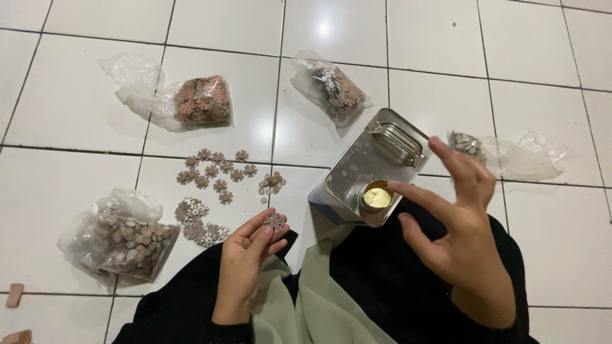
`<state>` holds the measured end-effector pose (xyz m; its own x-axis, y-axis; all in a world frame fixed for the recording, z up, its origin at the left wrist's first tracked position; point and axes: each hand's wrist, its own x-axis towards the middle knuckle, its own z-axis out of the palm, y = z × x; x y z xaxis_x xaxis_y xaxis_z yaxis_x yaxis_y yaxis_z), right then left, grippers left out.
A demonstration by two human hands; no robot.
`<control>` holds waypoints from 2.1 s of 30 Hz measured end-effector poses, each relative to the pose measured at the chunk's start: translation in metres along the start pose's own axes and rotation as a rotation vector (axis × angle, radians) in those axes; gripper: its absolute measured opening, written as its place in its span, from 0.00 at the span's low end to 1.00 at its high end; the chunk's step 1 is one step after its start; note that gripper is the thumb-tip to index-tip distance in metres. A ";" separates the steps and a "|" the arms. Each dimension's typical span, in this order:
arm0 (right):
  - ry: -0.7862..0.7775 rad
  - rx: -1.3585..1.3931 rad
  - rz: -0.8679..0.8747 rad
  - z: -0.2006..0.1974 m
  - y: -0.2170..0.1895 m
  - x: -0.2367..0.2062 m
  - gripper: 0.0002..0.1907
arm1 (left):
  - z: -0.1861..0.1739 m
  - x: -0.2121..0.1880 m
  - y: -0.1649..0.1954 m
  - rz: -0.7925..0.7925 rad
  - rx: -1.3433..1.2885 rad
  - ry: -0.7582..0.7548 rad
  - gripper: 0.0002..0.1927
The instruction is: The person sits on a tiled floor and assembles small flower-shaped craft pieces by hand. They repeatedly pick up pieces, dip a finger into a metal can, and attach components to form finished units, placing them on the floor.
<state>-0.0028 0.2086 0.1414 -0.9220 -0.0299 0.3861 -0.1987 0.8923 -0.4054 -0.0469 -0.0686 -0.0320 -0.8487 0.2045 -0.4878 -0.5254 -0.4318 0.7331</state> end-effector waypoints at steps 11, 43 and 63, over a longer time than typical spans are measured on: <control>-0.004 -0.010 0.110 0.001 0.019 -0.006 0.33 | 0.009 -0.007 0.005 -0.007 -0.020 0.017 0.22; -0.068 -0.015 -0.313 0.120 -0.105 -0.051 0.40 | 0.006 -0.086 0.039 0.379 0.082 0.086 0.24; -0.113 -0.015 -0.289 0.120 -0.104 -0.049 0.42 | 0.006 -0.087 0.037 0.397 0.086 0.092 0.23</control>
<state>0.0232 0.0632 0.0647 -0.8591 -0.3329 0.3888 -0.4542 0.8459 -0.2794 0.0073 -0.0973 0.0409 -0.9795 -0.0441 -0.1965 -0.1648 -0.3855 0.9079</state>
